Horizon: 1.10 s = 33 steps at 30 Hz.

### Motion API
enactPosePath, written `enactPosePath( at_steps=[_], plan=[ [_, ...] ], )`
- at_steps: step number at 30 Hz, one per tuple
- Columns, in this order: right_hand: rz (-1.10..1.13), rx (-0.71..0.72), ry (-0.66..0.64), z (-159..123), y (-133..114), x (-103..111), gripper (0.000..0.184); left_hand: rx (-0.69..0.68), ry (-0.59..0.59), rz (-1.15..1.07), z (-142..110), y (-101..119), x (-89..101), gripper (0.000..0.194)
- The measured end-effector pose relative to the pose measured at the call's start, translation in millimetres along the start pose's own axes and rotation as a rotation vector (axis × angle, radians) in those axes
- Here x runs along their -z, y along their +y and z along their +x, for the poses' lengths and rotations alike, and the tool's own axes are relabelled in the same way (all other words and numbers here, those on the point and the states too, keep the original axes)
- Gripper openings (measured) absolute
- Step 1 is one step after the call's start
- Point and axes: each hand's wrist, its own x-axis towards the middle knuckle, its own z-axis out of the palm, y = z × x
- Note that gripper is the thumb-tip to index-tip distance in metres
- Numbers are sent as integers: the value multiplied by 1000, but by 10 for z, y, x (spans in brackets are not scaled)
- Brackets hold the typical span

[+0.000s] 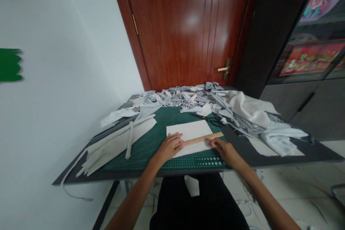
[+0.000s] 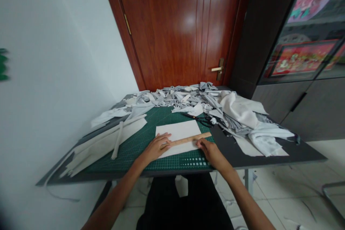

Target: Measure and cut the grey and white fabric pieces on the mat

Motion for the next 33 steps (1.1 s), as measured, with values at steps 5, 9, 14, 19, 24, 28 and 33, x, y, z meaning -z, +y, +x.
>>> enactPosePath(
  at_steps=[5, 9, 14, 19, 24, 28, 33],
  plan=[
    [-18, 31, 33, 259, 186, 119, 20, -11, 86, 31, 169, 46, 1, 13],
    [-31, -13, 152, 273, 247, 173, 23, -74, 113, 55, 137, 83, 47, 21],
    [-108, 51, 220, 199, 308, 136, 20, -53, 95, -12, 21, 67, 9, 29],
    [-177, 74, 166, 193, 392, 69, 19, -34, 94, -97, -66, 79, -33, 29],
    [-227, 29, 165, 196, 440, 64, 18, -56, 91, -78, -97, 161, 16, 28],
    [-280, 10, 179, 182, 442, 80, 19, -51, 75, -98, -112, 205, 51, 25],
    [-354, -9, 190, 144, 427, 94, 20, 29, 142, -137, -143, 187, 45, 22]
  ],
)
